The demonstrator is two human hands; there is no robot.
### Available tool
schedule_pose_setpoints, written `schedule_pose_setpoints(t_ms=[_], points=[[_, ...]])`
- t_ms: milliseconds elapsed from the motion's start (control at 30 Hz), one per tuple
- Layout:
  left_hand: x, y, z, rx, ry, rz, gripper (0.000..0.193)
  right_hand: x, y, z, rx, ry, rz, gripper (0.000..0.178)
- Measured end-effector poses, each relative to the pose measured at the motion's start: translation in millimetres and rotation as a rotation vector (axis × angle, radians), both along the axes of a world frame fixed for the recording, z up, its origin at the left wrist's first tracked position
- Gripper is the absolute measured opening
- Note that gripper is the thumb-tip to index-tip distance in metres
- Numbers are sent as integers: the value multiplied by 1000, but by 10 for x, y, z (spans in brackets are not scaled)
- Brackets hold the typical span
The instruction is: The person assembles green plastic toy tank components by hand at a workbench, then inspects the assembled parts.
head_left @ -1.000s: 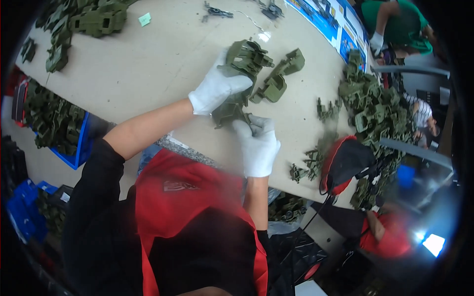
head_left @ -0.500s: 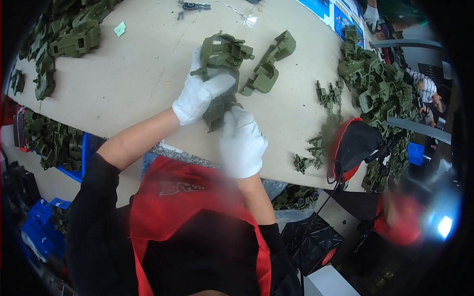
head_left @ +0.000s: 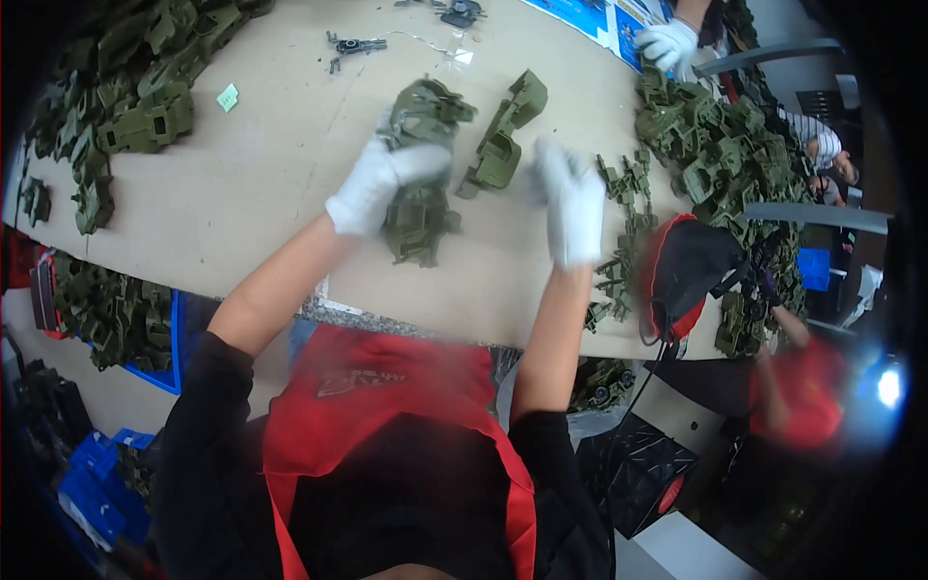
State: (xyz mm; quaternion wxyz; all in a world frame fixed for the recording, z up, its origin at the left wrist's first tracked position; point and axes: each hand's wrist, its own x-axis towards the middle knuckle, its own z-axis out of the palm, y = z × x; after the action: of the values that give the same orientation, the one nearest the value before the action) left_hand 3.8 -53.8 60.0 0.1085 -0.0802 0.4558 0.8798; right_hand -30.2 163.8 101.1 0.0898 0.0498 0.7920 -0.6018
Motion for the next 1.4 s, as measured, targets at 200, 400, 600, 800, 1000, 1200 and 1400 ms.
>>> schedule_pose_setpoints(t_ms=[200, 400, 600, 800, 1000, 1200, 1400], points=[[-46, 11, 41, 198, 63, -38, 85, -913, -530, -688, 204, 272, -145, 56], [-134, -70, -132, 81, 169, 32, 103, -750, -199, -279, 67, 346, -57, 36], [-6, -92, 41, 16, 326, -57, 125, 296, -701, 454, 461, 766, 207, 23], [59, -30, 134, 90, 345, -42, 130, 388, -804, 469, 516, 749, 151, 24], [75, -20, 25, 122, 356, 36, 95, 359, -843, 361, 447, 747, 131, 23], [64, -11, 187, 117, 200, 3, 55, 228, -861, 304, 79, 376, 49, 25], [26, -155, -19, 262, 124, 80, 49, 272, -655, 273, -226, 21, 201, 47]])
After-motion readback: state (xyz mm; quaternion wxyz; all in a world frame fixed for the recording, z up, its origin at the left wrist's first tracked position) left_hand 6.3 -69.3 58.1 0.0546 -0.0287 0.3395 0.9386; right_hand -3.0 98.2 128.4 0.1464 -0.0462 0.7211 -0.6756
